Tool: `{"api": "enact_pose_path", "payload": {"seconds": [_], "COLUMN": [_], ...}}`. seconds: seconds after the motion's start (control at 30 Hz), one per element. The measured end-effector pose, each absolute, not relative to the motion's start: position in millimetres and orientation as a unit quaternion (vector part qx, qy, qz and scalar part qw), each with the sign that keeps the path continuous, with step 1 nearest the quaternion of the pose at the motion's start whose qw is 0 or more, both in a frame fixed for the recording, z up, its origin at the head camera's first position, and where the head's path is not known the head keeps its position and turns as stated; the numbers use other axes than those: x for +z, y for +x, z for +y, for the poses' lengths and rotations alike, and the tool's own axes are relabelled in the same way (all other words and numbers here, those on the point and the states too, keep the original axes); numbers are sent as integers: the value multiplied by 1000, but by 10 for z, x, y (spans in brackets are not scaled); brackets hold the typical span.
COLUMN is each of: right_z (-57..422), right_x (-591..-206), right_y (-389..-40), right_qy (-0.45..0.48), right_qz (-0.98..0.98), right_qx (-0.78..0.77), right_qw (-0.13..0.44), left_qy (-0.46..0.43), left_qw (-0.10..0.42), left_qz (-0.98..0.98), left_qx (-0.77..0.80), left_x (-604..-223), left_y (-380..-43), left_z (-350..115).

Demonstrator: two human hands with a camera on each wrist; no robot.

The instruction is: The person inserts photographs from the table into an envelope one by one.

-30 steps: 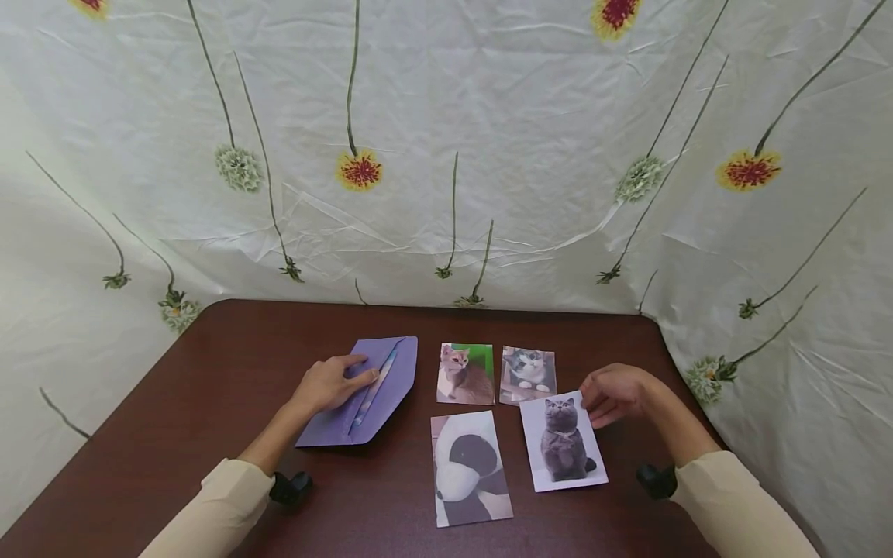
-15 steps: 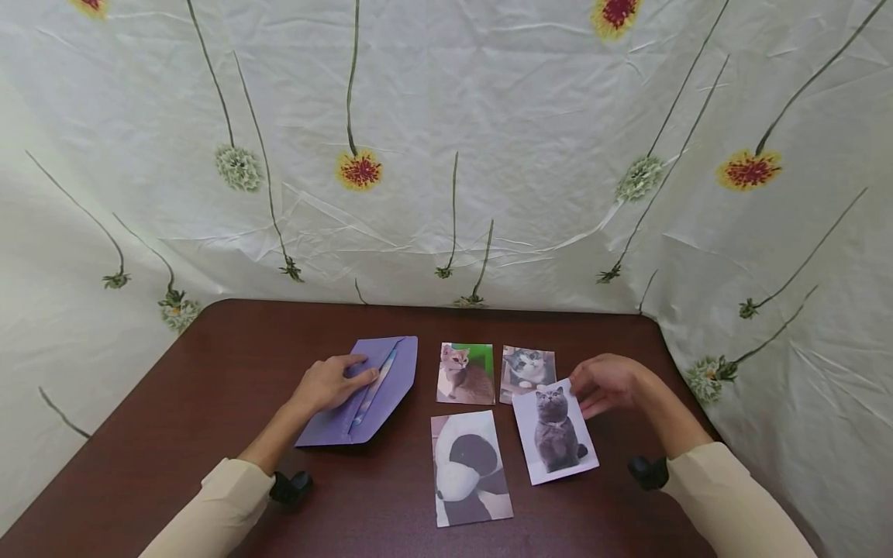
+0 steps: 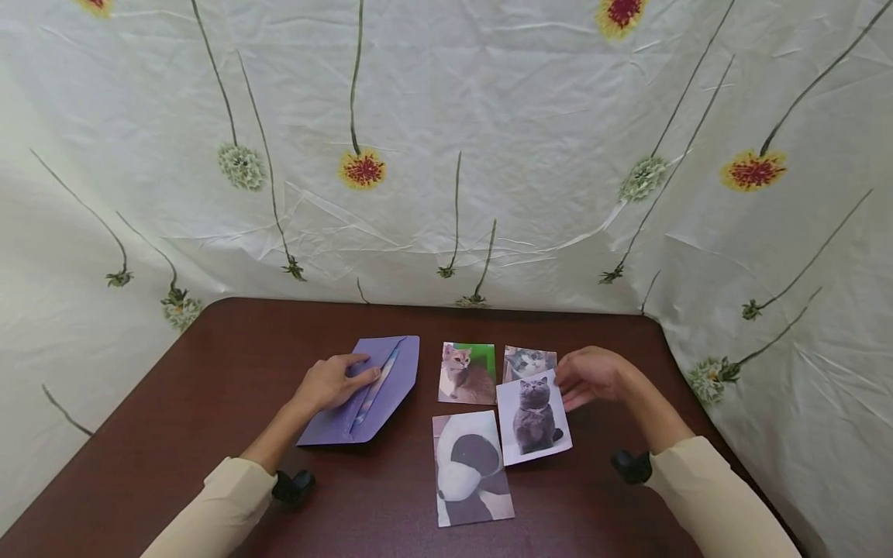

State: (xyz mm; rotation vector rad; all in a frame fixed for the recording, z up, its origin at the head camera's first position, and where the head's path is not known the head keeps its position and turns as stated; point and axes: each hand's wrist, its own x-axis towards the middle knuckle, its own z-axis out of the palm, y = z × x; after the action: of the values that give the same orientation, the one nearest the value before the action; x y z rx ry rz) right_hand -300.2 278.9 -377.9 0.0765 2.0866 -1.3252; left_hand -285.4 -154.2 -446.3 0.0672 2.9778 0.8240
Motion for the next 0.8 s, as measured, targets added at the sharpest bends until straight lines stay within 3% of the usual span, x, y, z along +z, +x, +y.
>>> {"api": "enact_pose_path", "payload": {"seconds": [0.8], "right_z": [2252], "right_x": [-3655], "right_y": [-3169], "right_qy": [-19], "right_qz": [787], "right_qx": [-547], "right_qw": [284], "left_qy": [20], "left_qw": [22], "left_qz": [964], "left_qx": [263], "left_x": [-4486], "left_y": [-2859], "left_z": [-1555]}}
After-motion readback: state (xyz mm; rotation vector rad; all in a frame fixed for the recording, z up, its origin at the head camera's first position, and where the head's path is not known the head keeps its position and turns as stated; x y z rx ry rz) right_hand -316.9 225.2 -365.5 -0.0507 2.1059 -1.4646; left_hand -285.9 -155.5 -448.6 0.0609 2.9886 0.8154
